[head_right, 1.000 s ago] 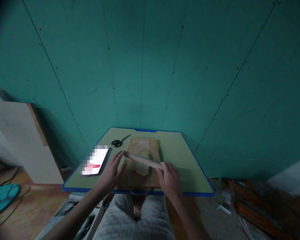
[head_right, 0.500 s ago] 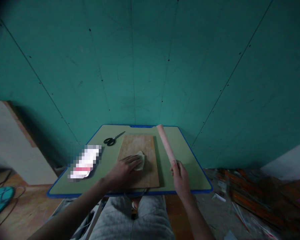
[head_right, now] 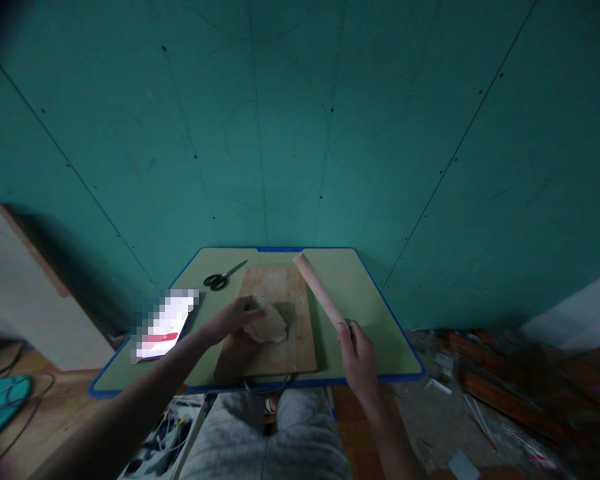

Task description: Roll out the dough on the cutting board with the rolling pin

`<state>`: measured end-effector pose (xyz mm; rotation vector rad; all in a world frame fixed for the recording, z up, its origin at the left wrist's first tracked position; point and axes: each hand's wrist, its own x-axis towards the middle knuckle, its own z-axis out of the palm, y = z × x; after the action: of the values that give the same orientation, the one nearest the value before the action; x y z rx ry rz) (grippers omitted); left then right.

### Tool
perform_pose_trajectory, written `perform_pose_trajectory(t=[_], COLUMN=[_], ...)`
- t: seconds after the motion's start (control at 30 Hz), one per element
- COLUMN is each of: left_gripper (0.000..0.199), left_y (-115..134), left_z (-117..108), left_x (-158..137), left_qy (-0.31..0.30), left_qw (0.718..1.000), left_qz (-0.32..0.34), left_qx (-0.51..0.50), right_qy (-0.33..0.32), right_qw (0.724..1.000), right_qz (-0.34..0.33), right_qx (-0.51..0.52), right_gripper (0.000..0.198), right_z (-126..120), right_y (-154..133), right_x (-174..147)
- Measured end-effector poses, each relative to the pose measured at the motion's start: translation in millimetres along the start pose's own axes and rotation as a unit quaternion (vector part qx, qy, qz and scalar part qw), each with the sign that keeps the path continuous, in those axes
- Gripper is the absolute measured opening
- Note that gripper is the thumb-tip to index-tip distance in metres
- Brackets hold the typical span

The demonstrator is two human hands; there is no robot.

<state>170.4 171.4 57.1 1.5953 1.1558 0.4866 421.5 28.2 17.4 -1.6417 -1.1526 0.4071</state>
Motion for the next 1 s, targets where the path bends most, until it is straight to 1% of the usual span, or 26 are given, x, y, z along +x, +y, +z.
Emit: perform_pose_trajectory(t=[0.07, 0.13, 0.2, 0.3, 0.37, 0.43, 0.47, 0.53, 0.67, 0.77, 0.87, 1.0], left_gripper=[0.039, 0.038, 0.036, 0.037, 0.04, 0.042, 0.043, 0.044, 0.048, 0.046, 0.047, 0.052], left_y=[-1, 4, 14, 30, 39, 43, 43, 40, 28, 18, 10, 4], left_z=[-1, -2, -3, -1, 2, 6, 8, 12, 19, 27, 38, 49], left_x=[6, 11, 14, 11, 6, 0, -3, -8, -19, -28, -38, -48], left_qy=[-0.008, -0.012, -0.015, -0.004, 0.017, 0.032, 0.034, 0.028, 0.027, 0.035, 0.046, 0.062], left_qw=[0.999, 0.996, 0.988, 0.978, 0.957, 0.923, 0.907, 0.884, 0.844, 0.823, 0.812, 0.813], left_qz=[-0.007, 0.014, 0.035, 0.055, 0.083, 0.114, 0.13, 0.163, 0.24, 0.295, 0.334, 0.341], left_qx=[0.031, 0.09, 0.147, 0.199, 0.277, 0.365, 0.399, 0.438, 0.479, 0.484, 0.476, 0.469], right_qy=[0.002, 0.005, 0.002, -0.002, -0.001, 0.0, -0.002, -0.003, -0.002, -0.002, -0.006, -0.008], right_qw=[1.0, 0.999, 0.999, 0.998, 0.997, 0.997, 0.997, 0.997, 0.997, 0.998, 0.998, 0.998], right_qz=[-0.008, -0.016, -0.022, -0.032, -0.035, -0.035, -0.034, -0.032, -0.029, -0.024, -0.027, -0.033], right_qx=[-0.016, -0.034, -0.049, -0.062, -0.068, -0.074, -0.076, -0.077, -0.069, -0.064, -0.063, -0.062], right_gripper=[0.048, 0.049, 0.049, 0.049, 0.049, 0.049, 0.049, 0.05, 0.05, 0.05, 0.05, 0.051], right_z=[0, 0, 0, 0, -1, -1, -1, -1, -1, -1, -1, -1], right_y=[-3, -6, -8, -10, -12, -13, -14, -14, -13, -13, -13, -13], right_x=[-1, -2, -3, -4, -5, -5, -5, -5, -5, -5, -5, -5])
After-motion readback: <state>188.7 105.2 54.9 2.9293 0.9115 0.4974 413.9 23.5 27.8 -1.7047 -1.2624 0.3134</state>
